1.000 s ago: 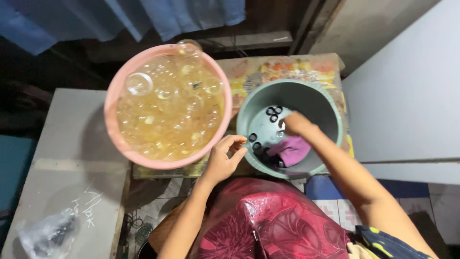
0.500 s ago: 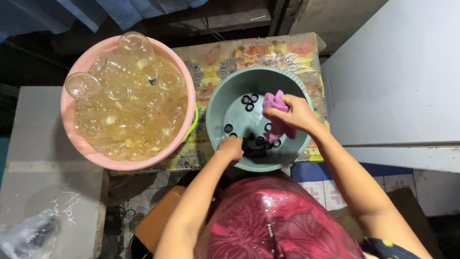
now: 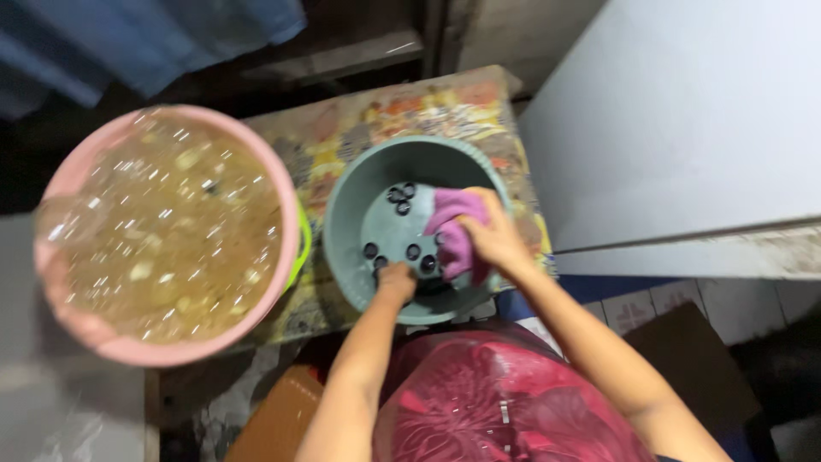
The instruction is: The person washes black plastic bottle caps one by one using a pink cloth. They pick each cap from a pink basin filled with water and plastic bottles, scrub it, and place it into a green basin. The process is repeated for multiple caps throughout the clip.
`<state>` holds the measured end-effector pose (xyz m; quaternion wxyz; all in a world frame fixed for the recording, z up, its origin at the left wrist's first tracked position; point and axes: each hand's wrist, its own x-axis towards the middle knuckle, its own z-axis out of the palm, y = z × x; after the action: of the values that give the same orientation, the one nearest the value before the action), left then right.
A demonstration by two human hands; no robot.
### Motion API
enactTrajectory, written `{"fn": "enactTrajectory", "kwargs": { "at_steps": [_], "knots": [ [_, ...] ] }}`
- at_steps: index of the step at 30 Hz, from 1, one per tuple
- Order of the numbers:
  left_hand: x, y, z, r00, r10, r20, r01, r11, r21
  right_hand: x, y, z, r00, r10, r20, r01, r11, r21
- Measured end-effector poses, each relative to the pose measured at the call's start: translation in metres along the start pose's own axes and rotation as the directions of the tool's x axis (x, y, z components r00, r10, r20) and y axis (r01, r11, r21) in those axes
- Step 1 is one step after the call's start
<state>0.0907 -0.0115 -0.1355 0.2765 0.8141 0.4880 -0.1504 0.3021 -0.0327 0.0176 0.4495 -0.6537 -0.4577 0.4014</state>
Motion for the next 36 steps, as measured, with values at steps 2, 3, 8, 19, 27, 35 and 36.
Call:
{"fn": "enactTrajectory", "kwargs": {
  "at_steps": [2, 3, 8, 19, 27, 35, 36],
  "knots": [
    [-0.005, -0.001, -0.005, 0.984, 0.056, 0.168, -0.081, 0.986, 0.148, -0.002, 0.014, 0.018, 1.000, -0.025, -0.010, 0.024, 0.997, -0.078],
    [-0.007, -0.002, -0.010, 0.956, 0.094, 0.276, -0.165, 0.955, 0.247, -0.003, 0.019, 0.028, 1.000, 0.016, -0.003, -0.016, 0.998, -0.059],
    [0.004, -0.003, -0.027, 0.925, -0.028, 0.380, -0.006, 0.996, 0.086, -0.008, 0.023, 0.069, 0.982, -0.099, 0.162, 0.069, 0.981, 0.181],
    [0.001, -0.036, -0.076, 0.998, -0.012, 0.056, 0.042, -0.517, -0.855, -0.006, 0.004, 0.062, 0.949, -0.312, -0.032, 0.311, 0.949, -0.049],
    [-0.036, 0.026, -0.096, 0.891, -0.267, -0.367, -0.427, -0.219, -0.877, -0.017, 0.000, 0.067, 0.963, -0.121, 0.239, 0.068, 0.974, 0.217],
    [-0.086, 0.022, -0.105, 0.988, -0.128, -0.091, -0.125, -0.286, -0.950, -0.062, -0.002, 0.034, 0.808, -0.534, 0.249, 0.566, 0.821, -0.075],
    [-0.087, 0.026, -0.103, 0.985, -0.137, -0.101, -0.137, -0.286, -0.948, -0.064, -0.001, 0.032, 0.771, -0.581, 0.261, 0.630, 0.756, -0.179]
  ]
}}
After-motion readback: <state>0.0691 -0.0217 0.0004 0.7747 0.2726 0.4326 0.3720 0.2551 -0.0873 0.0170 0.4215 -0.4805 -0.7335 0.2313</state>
